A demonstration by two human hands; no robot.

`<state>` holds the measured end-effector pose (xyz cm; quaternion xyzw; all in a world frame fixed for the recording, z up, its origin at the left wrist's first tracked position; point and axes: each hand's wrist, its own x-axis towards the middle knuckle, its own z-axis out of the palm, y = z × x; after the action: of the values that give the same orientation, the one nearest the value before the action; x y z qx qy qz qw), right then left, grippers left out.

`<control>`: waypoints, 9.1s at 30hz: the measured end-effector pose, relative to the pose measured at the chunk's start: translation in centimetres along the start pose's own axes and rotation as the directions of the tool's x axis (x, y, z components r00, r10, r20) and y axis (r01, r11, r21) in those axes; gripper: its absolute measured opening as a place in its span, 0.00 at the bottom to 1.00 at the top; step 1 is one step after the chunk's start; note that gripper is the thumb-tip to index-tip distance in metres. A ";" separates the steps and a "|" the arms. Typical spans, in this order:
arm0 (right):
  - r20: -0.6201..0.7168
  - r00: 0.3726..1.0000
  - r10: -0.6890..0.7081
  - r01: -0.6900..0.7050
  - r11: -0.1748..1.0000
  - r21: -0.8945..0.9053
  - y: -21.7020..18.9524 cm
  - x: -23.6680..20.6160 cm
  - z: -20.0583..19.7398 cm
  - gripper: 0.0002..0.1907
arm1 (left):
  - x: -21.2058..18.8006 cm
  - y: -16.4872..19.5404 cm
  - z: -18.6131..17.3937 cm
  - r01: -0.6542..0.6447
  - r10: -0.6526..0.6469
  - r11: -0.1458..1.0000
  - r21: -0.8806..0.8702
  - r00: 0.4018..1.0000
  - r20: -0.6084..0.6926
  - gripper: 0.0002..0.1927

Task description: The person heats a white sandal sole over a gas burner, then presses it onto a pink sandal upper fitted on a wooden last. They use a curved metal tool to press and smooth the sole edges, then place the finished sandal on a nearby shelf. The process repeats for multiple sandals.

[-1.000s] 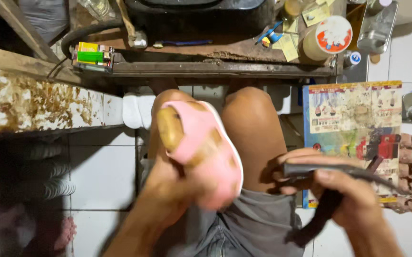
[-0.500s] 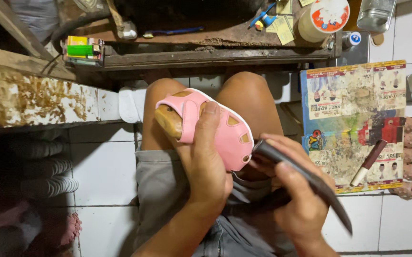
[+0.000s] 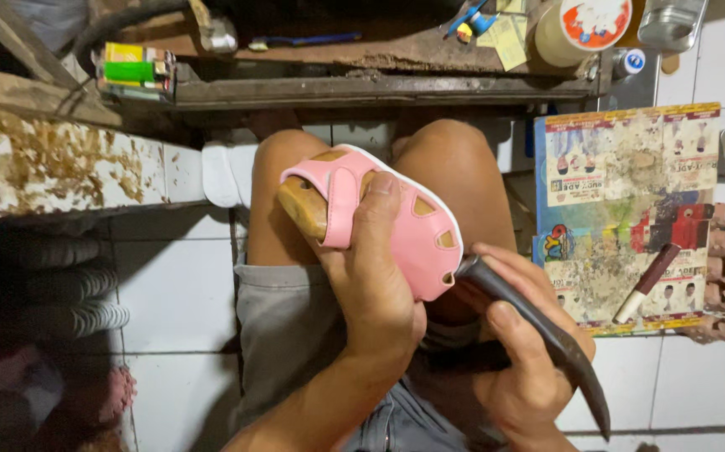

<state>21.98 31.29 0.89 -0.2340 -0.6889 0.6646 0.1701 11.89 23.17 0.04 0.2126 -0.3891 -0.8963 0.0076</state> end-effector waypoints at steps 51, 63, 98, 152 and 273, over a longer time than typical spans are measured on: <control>0.582 0.769 0.264 -0.167 0.962 -0.216 -1.6 8.6 -4.2 0.17 | 2.5 2.4 -5.4 -0.413 -0.052 0.760 0.502 0.731 0.680 0.44; 0.678 0.683 0.272 -0.326 0.944 -0.051 0.0 6.3 -7.4 0.23 | 1.6 5.8 -6.5 0.560 -0.564 0.817 0.134 0.731 0.383 0.45; 0.784 0.529 0.325 -0.018 0.928 -0.373 -3.4 11.9 -1.7 0.16 | 4.5 5.4 -5.5 0.310 -0.541 0.823 0.476 0.684 0.490 0.27; 0.348 0.888 -0.301 0.371 0.916 -0.155 -0.2 0.3 -5.0 0.45 | -2.5 5.4 -0.5 0.053 -0.524 0.764 0.643 0.633 0.570 0.57; 0.578 0.814 0.061 -0.306 0.891 0.336 -0.1 6.4 -5.5 0.44 | 1.1 3.7 4.4 0.599 -0.404 0.796 0.083 0.426 0.810 0.25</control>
<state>19.62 39.36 0.80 -0.0573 -0.5249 0.8473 -0.0571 8.59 23.42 4.87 -0.1045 -0.1670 -0.8897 -0.4118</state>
